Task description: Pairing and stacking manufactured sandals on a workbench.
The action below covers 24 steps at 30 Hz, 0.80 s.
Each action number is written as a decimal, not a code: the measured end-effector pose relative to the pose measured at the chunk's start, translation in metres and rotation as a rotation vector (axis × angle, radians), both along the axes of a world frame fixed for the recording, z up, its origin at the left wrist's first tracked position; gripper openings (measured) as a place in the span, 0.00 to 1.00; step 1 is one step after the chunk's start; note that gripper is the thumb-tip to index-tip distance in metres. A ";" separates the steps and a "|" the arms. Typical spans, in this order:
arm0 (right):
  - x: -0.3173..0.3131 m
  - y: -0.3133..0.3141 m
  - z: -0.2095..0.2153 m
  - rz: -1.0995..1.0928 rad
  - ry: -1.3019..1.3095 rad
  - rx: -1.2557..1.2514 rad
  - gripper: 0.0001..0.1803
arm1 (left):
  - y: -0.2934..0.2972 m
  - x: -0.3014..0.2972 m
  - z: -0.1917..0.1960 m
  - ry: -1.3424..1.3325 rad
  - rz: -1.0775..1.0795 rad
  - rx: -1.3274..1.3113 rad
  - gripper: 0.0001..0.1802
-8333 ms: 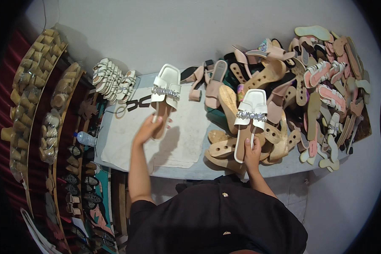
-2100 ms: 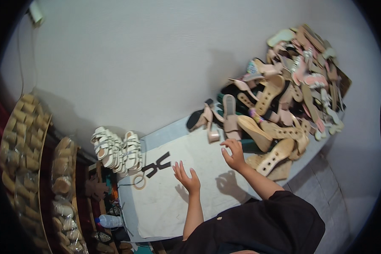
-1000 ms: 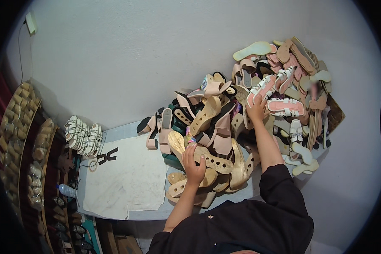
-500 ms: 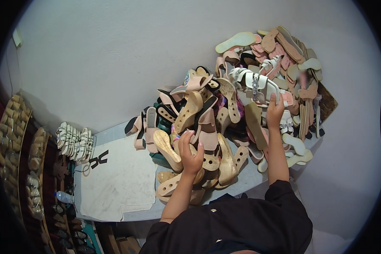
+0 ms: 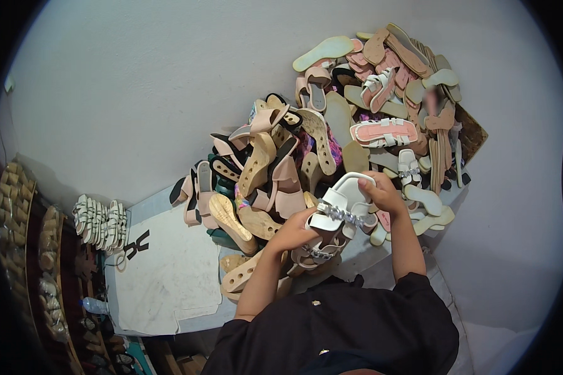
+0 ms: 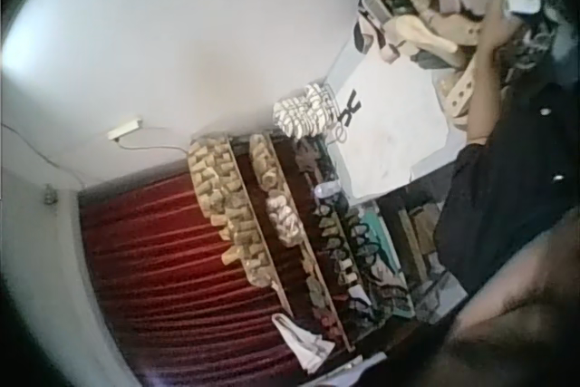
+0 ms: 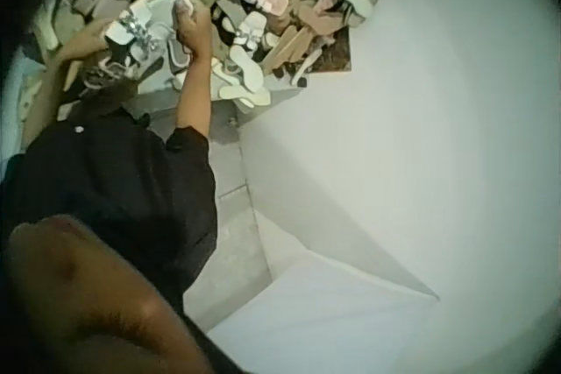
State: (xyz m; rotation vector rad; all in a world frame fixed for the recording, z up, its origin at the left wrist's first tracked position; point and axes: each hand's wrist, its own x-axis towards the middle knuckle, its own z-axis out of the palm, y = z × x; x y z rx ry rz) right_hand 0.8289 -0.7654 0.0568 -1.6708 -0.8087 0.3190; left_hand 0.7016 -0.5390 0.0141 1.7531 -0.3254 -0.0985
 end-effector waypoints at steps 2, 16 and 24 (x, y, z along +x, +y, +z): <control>0.013 0.018 -0.005 -0.097 -0.078 0.116 0.16 | 0.004 0.002 -0.016 -0.083 0.182 -0.040 0.21; 0.182 0.008 -0.089 -0.909 -0.655 -0.966 0.48 | 0.066 -0.059 -0.005 0.021 0.741 -0.485 0.12; 0.170 0.006 -0.045 -1.136 -0.777 -0.788 0.24 | 0.132 -0.138 -0.018 0.061 0.994 -0.446 0.12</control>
